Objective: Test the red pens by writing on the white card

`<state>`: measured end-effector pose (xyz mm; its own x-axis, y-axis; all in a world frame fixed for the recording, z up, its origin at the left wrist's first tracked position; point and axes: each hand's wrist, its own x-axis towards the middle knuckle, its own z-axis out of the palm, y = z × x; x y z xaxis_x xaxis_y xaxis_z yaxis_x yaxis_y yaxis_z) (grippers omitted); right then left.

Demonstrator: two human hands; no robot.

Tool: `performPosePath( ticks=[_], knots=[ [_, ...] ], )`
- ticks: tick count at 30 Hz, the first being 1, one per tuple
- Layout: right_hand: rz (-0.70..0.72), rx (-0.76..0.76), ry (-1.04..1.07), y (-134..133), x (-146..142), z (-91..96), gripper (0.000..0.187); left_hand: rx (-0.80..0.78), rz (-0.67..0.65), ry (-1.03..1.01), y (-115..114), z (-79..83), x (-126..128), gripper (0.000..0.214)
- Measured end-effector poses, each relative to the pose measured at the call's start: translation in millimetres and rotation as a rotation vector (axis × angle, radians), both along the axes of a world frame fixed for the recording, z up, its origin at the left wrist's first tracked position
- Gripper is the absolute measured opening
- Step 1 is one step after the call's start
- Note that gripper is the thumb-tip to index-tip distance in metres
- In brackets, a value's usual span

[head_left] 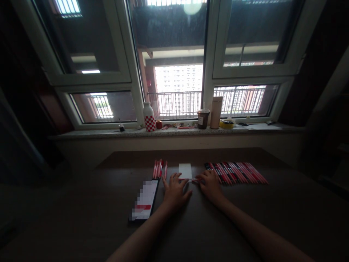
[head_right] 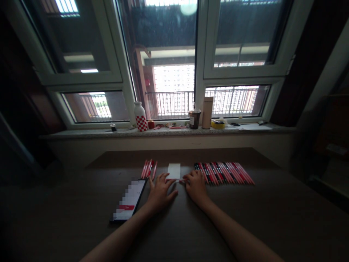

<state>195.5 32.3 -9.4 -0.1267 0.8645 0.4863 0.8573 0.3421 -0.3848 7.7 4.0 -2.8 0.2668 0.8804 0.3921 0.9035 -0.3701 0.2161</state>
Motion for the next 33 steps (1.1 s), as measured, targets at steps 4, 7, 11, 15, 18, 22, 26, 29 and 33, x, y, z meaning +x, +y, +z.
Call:
performPosePath(
  ticks=[4,7,11,15,18,22,26,29,33],
  knots=[
    [-0.005,-0.005,-0.005,-0.2,0.3,0.0,0.018,0.0,-0.001,0.014,-0.5,-0.8,0.1,0.04],
    [0.006,-0.008,-0.003,0.1,0.6,0.5,0.019,-0.005,-0.005,0.014,-1.1,0.0,0.4,0.037],
    [0.012,-0.008,-0.001,0.8,1.0,0.5,0.019,-0.003,-0.003,0.019,-1.4,0.5,0.8,0.035],
    [0.01,-0.014,0.002,0.4,1.2,-0.1,0.02,0.009,-0.012,0.021,-0.9,-1.0,0.4,0.033],
    [0.013,-0.014,-0.004,-0.4,1.0,-0.3,0.02,0.004,-0.015,0.02,-0.1,-2.5,0.1,0.033],
    [0.007,-0.011,-0.005,-0.3,0.3,-0.2,0.018,-0.004,-0.014,0.045,1.4,-4.1,0.3,0.033],
    [-0.001,-0.007,-0.008,0.4,0.0,-0.1,0.018,-0.004,-0.003,0.077,3.1,-5.8,1.0,0.036],
    [-0.004,-0.002,-0.011,0.3,0.3,-0.2,0.017,-0.006,-0.003,0.088,3.7,-6.6,1.4,0.037],
    [-0.002,0.002,-0.013,0.2,0.6,-0.3,0.017,0.002,0.001,0.089,2.9,-5.9,2.0,0.036]
  ],
)
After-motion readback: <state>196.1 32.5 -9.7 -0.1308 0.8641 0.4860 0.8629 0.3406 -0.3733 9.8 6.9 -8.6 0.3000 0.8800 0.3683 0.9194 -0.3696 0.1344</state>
